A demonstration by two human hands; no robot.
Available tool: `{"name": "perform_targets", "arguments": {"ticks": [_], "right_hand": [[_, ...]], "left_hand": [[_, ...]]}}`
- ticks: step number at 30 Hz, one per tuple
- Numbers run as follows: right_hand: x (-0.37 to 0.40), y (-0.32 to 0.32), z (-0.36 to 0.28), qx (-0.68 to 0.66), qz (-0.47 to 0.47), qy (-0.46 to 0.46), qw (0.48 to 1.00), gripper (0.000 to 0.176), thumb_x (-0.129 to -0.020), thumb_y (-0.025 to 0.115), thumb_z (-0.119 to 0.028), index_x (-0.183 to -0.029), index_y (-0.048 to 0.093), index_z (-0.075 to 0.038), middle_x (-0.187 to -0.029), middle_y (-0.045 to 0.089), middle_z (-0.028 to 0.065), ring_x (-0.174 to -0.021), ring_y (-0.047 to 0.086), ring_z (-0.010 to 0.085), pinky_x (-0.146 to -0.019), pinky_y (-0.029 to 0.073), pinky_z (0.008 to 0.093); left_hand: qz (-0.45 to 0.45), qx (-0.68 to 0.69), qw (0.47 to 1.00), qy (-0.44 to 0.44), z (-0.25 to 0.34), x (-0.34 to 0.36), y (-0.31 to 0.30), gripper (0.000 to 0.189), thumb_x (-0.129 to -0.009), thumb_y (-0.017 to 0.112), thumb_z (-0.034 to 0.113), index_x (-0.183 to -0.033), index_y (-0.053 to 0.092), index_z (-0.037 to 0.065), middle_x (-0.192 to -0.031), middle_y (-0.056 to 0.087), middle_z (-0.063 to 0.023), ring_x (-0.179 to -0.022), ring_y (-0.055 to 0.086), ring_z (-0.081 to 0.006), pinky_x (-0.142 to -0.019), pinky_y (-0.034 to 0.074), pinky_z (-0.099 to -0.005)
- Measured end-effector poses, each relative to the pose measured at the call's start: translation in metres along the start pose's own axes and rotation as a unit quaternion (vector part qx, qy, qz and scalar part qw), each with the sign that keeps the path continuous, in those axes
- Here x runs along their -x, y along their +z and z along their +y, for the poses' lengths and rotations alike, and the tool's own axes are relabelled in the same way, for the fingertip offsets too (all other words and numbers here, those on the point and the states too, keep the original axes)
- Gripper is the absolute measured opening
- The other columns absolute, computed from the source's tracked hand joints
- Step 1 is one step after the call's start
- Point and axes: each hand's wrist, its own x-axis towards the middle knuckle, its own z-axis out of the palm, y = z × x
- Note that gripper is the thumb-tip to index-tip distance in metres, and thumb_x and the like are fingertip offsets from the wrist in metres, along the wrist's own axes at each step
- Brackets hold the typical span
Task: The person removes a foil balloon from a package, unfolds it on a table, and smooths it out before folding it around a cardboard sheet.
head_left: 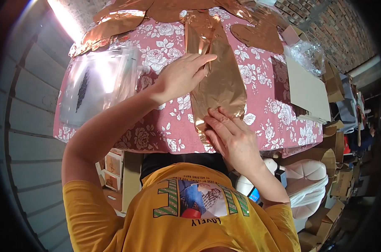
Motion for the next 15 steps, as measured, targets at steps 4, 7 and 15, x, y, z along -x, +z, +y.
{"name": "perform_targets", "arguments": {"ticks": [4, 7, 15], "right_hand": [[0.004, -0.001, 0.003, 0.002, -0.012, -0.021, 1.0, 0.039, -0.082, 0.075, -0.024, -0.116, 0.068, -0.006, -0.127, 0.064, 0.0086, -0.119, 0.06, 0.0284, -0.094, 0.052, 0.0391], [0.007, -0.001, 0.006, -0.006, -0.017, -0.025, 1.0, 0.046, -0.081, 0.076, -0.029, -0.119, 0.066, -0.006, -0.129, 0.063, 0.0089, -0.12, 0.059, 0.0287, -0.095, 0.051, 0.0393], [0.01, -0.003, 0.011, -0.021, -0.042, -0.029, 0.998, 0.059, -0.081, 0.071, -0.041, -0.127, 0.062, -0.006, -0.136, 0.058, 0.0096, -0.126, 0.054, 0.0295, -0.1, 0.048, 0.0408]], "left_hand": [[0.01, -0.009, 0.999, 0.033, 0.001, 0.002, 0.001, 0.044, -0.094, 0.056, 0.01, -0.138, 0.05, 0.012, -0.11, 0.059, -0.0129, -0.104, 0.059, -0.0296, -0.09, 0.048, -0.0387], [-0.003, 0.015, 1.0, 0.006, 0.008, 0.003, -0.003, 0.043, -0.094, 0.056, 0.01, -0.137, 0.051, 0.011, -0.116, 0.056, -0.0124, -0.105, 0.059, -0.0284, -0.09, 0.048, -0.0374], [-0.013, 0.005, 1.0, 0.015, -0.002, 0.004, 0.004, 0.032, -0.097, 0.055, 0.014, -0.128, 0.059, 0.008, -0.118, 0.052, -0.0125, -0.104, 0.06, -0.0284, -0.088, 0.049, -0.036]]}}
